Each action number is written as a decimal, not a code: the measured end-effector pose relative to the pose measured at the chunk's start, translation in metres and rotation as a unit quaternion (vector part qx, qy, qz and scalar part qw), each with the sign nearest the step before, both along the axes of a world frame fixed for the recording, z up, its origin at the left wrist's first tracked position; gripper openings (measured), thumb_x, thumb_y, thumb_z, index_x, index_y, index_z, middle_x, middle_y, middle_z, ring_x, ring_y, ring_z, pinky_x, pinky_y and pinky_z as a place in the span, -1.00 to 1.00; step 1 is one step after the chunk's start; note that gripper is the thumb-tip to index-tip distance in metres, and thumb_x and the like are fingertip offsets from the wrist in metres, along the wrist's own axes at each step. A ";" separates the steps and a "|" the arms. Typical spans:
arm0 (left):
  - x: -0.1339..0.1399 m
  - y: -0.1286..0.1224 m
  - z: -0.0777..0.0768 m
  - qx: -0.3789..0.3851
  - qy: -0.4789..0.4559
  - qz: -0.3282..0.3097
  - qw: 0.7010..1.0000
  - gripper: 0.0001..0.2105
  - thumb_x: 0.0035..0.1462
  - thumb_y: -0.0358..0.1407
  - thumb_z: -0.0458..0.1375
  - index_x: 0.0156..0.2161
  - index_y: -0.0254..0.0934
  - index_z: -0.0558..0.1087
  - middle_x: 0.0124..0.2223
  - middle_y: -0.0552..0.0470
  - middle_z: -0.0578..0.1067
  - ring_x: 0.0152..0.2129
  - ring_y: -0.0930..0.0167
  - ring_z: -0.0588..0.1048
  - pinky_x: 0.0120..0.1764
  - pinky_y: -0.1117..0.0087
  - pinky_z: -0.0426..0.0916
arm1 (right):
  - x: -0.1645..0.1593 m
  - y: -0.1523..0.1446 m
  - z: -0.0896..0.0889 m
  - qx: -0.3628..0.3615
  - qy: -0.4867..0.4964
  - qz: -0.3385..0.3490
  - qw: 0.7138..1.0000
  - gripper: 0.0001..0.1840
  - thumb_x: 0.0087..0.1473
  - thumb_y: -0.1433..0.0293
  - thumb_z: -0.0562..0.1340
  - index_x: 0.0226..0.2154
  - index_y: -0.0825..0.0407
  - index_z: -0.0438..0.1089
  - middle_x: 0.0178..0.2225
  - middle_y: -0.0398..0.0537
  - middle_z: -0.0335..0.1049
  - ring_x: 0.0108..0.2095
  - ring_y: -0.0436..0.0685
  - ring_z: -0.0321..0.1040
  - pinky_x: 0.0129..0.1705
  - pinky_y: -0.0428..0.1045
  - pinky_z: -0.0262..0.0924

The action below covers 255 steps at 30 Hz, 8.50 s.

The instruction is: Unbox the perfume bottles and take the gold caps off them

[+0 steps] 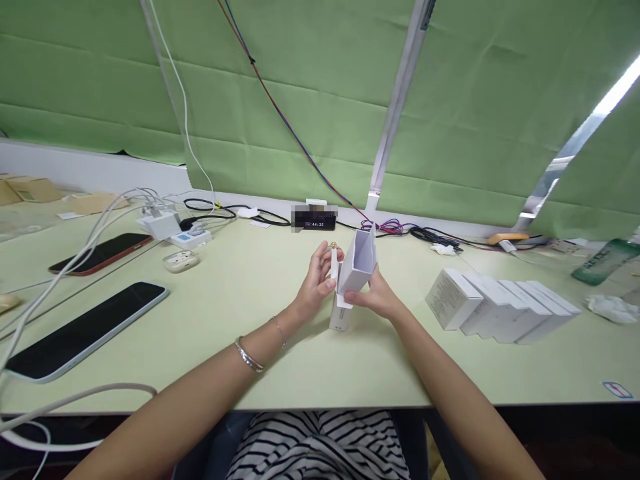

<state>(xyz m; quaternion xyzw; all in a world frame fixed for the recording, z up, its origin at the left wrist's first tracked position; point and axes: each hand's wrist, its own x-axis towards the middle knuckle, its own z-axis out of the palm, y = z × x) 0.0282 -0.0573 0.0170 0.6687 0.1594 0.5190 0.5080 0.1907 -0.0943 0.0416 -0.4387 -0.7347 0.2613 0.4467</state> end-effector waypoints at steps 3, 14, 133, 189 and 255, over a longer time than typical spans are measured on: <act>0.000 0.000 0.000 0.001 0.002 0.007 1.000 -0.15 -0.09 0.11 0.10 0.22 -0.13 -0.18 0.18 -0.12 0.09 0.12 0.21 0.08 0.07 0.19 0.11 | -0.002 0.000 -0.001 0.018 -0.015 -0.014 1.000 -0.23 -0.22 0.07 0.28 0.04 -0.08 0.06 0.00 -0.02 0.09 0.09 0.27 -0.03 0.11 0.18 -0.09; -0.003 -0.002 0.001 0.018 0.012 0.000 1.000 -0.20 -0.06 0.09 0.10 0.21 -0.12 -0.12 0.15 -0.11 0.11 0.10 0.19 0.11 0.03 0.21 0.17 | -0.005 0.004 -0.007 0.050 0.053 0.036 0.997 -0.20 -0.25 0.00 0.28 0.03 -0.05 0.11 0.01 0.03 0.17 0.01 0.27 0.13 0.03 0.15 0.04; 0.001 0.045 -0.023 0.103 0.343 0.017 0.934 -0.62 0.07 -0.06 0.02 -0.08 -0.27 0.25 -0.13 -0.06 0.48 -0.23 0.27 0.45 -0.18 0.30 0.30 | 0.002 0.047 -0.032 0.134 0.065 -0.133 0.980 -0.84 0.03 0.32 0.09 -0.36 0.03 0.34 -0.37 -0.07 0.40 -0.37 0.05 0.35 -0.25 0.01 0.28; 0.000 0.045 -0.019 0.120 0.381 0.021 0.917 -0.65 0.11 -0.09 -0.02 -0.04 -0.23 0.23 -0.10 -0.02 0.47 -0.21 0.30 0.44 -0.19 0.31 0.30 | 0.021 0.054 -0.005 0.036 -0.025 -0.066 0.997 -0.85 -0.15 0.55 0.16 -0.50 0.07 0.43 -0.44 -0.09 0.50 -0.43 0.04 0.42 -0.30 -0.01 0.32; -0.032 0.049 0.026 0.289 0.219 0.568 0.739 -0.66 -0.05 -0.29 0.13 -0.10 -0.24 0.27 0.06 -0.14 0.13 0.11 0.09 0.01 0.13 -0.04 -0.27 | 0.030 0.062 -0.052 0.065 -0.133 -0.063 0.987 -0.35 -0.02 0.40 0.11 0.12 -0.02 -0.14 -0.40 -0.15 0.31 -0.49 0.00 0.28 -0.30 0.01 0.20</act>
